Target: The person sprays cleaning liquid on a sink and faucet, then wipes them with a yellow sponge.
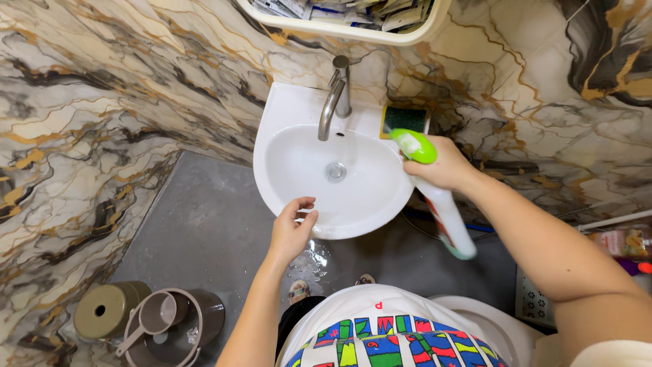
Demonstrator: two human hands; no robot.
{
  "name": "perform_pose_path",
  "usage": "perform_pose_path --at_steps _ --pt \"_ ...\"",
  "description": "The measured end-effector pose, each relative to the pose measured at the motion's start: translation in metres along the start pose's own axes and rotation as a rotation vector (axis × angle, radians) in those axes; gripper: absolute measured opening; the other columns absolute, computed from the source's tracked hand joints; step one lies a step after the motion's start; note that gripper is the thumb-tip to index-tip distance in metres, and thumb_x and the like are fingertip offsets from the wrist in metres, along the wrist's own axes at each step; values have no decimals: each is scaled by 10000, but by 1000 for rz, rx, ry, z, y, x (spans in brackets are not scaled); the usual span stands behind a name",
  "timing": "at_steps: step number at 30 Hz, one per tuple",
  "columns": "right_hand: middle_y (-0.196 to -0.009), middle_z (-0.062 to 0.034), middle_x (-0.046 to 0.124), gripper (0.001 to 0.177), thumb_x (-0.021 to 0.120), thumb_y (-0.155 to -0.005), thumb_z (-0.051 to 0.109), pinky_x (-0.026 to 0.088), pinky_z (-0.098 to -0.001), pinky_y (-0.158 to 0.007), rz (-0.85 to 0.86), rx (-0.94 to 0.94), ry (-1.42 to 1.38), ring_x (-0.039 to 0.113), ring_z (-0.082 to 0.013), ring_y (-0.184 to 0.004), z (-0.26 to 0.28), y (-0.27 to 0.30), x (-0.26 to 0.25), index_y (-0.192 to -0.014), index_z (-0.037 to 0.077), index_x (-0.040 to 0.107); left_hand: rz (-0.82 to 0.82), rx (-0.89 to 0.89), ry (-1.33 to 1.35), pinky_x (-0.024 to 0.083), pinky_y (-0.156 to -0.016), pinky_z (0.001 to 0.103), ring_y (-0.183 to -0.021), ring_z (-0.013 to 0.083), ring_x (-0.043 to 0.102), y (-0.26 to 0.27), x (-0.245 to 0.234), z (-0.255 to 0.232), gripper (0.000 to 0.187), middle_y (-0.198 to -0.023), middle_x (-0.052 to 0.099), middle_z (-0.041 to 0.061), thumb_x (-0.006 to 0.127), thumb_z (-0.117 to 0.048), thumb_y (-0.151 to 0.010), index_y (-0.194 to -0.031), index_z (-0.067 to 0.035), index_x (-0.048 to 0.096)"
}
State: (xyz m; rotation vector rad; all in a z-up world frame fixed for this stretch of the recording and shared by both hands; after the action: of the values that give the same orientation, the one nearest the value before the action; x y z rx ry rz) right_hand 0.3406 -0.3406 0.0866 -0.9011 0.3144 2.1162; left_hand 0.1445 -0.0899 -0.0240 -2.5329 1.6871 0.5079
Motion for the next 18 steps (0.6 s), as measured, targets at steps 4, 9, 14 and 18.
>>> perform_pose_path --at_steps 4,9,14,18 --pt "-909 -123 749 373 774 -757 227 561 -359 -787 -84 226 161 713 -249 -811 -53 23 -20 -1091 81 696 81 129 -146 553 -732 335 -969 194 696 -15 21 -29 349 -1143 715 68 698 -205 -886 -1219 -101 695" --pt "-938 -66 763 363 765 -743 199 557 -332 -793 -131 234 35 716 -181 -835 -78 42 -32 -1086 85 725 248 312 -378 548 -837 401 -887 315 698 -55 78 -71 312 -1156 707 111 699 -233 -884 -1172 -114 722" --pt "-963 -26 772 318 763 -779 132 561 -311 -803 -187 337 -171 707 -128 -861 -100 63 -27 -1091 71 737 172 621 -804 472 -947 497 -1162 351 580 -141 156 -127 459 -1252 641 114 767 -239 -824 -1245 -100 648" --pt "-1097 -23 746 446 762 -773 66 539 -290 -843 -201 211 -244 666 -102 -956 -100 82 -27 -1213 80 695 264 669 -1069 423 -984 518 -1228 307 526 -195 223 -140 721 -1285 596 93 834 -281 -712 -1347 -114 538"
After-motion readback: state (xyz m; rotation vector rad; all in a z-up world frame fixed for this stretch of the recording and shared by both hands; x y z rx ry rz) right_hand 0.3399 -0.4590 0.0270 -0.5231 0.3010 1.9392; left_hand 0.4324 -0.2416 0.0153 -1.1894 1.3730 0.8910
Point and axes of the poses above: each hand's wrist, its own y-axis away from the middle knuckle, its own x-axis out of the palm, z = x × y, the point moved 10 cm from there along -y, towards the middle knuckle
